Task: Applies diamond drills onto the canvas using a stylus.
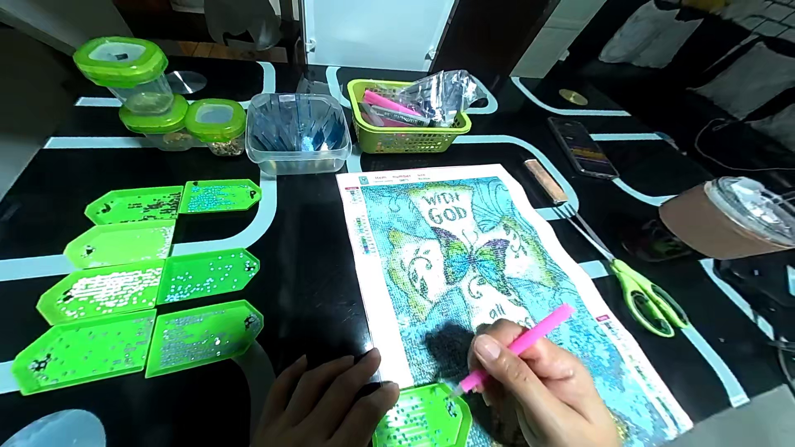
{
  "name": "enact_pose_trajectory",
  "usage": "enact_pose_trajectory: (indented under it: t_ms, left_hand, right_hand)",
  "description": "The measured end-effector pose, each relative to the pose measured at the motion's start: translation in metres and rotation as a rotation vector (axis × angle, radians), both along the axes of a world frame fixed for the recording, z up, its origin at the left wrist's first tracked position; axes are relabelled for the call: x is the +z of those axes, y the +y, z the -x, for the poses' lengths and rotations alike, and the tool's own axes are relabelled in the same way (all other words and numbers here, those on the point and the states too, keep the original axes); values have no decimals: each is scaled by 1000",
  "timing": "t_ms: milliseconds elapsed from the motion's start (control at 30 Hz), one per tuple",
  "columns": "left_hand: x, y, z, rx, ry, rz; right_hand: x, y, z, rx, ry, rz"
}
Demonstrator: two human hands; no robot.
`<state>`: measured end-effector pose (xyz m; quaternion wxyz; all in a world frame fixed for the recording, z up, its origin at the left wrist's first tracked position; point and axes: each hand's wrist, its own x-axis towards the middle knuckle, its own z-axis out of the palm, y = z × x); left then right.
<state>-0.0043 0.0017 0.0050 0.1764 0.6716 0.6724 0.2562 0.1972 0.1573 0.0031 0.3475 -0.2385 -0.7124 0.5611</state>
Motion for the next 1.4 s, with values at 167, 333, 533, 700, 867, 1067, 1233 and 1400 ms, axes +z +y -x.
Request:
enact_pose_trajectory:
  t_ms: [167,333,533,700,867,1067,1233,1400]
  left_hand:
    - [1,0,0,-2,-2,5]
    - [1,0,0,2,-1,10]
    - [1,0,0,-3,1,9]
    - [0,0,0,0,1,4]
    - [0,-1,0,2,10,-2]
    - [0,-1,0,7,4,-2]
    - [0,-1,-1,8,9,-5]
    - [0,-1,-1,10,14,-9]
  right_hand:
    - [-5,15,15,-35,-9,-9]
    - [-10,20,26,4,-33,-139]
    - [-14,19,25,-9,-47,-218]
    - [-14,19,26,-8,-48,-228]
    - [-14,19,26,0,-78,-274]
    - [-11,14,27,-12,-167,-496]
    - [-9,14,27,-8,-199,-565]
    - [-9,15,24,36,-177,-571]
